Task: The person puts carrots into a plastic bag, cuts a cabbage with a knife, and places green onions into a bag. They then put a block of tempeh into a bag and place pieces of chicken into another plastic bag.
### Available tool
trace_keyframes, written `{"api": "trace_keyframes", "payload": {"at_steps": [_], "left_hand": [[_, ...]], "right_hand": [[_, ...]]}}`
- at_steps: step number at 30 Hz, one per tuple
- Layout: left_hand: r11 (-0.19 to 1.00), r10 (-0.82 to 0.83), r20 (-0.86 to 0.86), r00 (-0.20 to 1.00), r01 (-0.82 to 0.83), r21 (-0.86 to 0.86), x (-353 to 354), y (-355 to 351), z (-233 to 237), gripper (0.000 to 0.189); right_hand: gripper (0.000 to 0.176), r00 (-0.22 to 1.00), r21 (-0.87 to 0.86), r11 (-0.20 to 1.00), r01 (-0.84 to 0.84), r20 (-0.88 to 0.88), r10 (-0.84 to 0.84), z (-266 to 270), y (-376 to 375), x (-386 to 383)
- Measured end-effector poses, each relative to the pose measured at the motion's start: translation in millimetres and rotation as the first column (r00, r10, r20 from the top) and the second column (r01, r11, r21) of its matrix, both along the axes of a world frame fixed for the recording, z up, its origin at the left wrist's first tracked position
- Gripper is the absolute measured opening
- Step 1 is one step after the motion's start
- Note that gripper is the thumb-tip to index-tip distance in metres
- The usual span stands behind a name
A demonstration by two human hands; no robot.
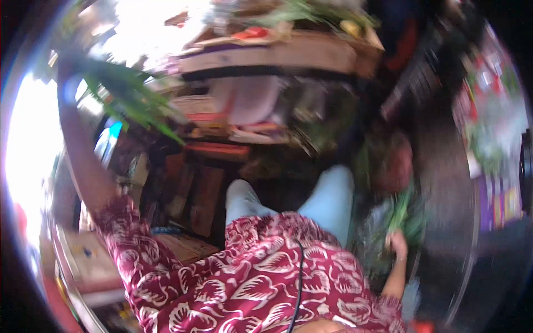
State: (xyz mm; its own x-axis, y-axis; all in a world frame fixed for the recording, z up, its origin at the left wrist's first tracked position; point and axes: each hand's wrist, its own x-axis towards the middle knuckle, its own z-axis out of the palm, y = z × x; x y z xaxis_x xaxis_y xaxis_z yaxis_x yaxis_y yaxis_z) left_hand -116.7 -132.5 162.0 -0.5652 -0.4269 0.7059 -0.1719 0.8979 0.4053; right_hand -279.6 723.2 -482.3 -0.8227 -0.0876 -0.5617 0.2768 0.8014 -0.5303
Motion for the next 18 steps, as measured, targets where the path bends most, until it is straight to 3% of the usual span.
{"api": "trace_keyframes", "payload": {"at_steps": [1,2,3,4,5,6,7,8,9,10,11,12,13,14,16,17,18], "left_hand": [[0.998,-0.055,0.009,0.998,0.054,0.042,-6,-2,-27,0.021],[0.988,-0.111,0.006,0.994,0.110,0.111,-18,1,-56,0.021],[0.970,-0.160,-0.002,0.987,0.157,0.187,-23,2,-89,0.021],[0.938,-0.209,-0.011,0.978,0.204,0.281,-31,6,-123,0.022],[0.896,-0.257,-0.028,0.966,0.249,0.368,-40,15,-156,0.022],[0.837,-0.304,-0.045,0.952,0.289,0.465,-44,32,-193,0.022],[0.779,-0.335,-0.061,0.940,0.312,0.545,-48,46,-226,0.022],[0.706,-0.356,-0.071,0.932,0.318,0.633,-50,61,-264,0.022],[0.638,-0.381,-0.058,0.923,0.308,0.705,-51,76,-298,0.022],[0.672,-0.502,-0.103,0.859,0.462,0.579,-56,138,-312,0.022],[0.654,-0.514,-0.107,0.851,0.469,0.594,-61,189,-316,0.020],[0.650,-0.566,0.022,0.824,0.429,0.627,-63,197,-328,0.020],[0.534,-0.617,-0.076,0.783,0.488,0.690,-61,205,-348,0.018],[0.490,-0.568,-0.110,0.816,0.442,0.751,-60,227,-350,0.017],[0.354,-0.562,-0.106,0.820,0.354,0.866,-72,249,-371,0.019],[0.294,-0.752,-0.082,0.654,0.443,0.847,-75,242,-387,0.032],[0.267,-0.737,-0.103,0.668,0.428,0.864,-83,264,-393,0.032]], "right_hand": [[0.038,1.000,0.117,0.993,0.027,-0.004,-0.026,43,-26,6],[0.043,0.999,-0.019,0.999,-0.034,-0.033,0.034,32,-25,12],[0.038,0.990,0.074,0.995,-0.063,-0.119,0.071,34,-28,12],[0.033,0.988,-0.112,0.991,0.077,-0.128,-0.091,38,-23,29],[0.024,0.932,-0.452,0.815,0.363,0.185,-0.312,41,-16,38],[0.018,0.920,-0.494,0.781,0.381,0.115,-0.375,68,-28,46],[0.023,0.915,-0.415,0.817,0.400,0.127,-0.383,71,-26,45],[0.031,0.877,-0.144,0.868,0.475,0.151,-0.456,66,-21,43],[0.037,0.892,-0.234,0.879,0.416,0.294,-0.344,100,-36,46],[0.037,0.880,-0.214,0.872,0.439,0.299,-0.370,93,-28,55],[0.036,0.866,-0.235,0.865,0.444,0.361,-0.346,77,-21,61],[0.034,0.848,-0.256,0.856,0.449,0.423,-0.318,60,-14,67],[0.027,0.830,-0.199,0.834,0.514,0.361,-0.426,52,-4,74],[0.027,0.826,-0.204,0.827,0.523,0.361,-0.433,32,11,81],[0.020,0.539,-0.517,0.360,0.776,0.249,-0.805,5,35,98],[0.019,0.559,-0.326,0.497,0.804,0.127,-0.820,-3,31,99],[0.019,0.543,-0.316,0.482,0.817,0.143,-0.828,-8,24,100]]}}
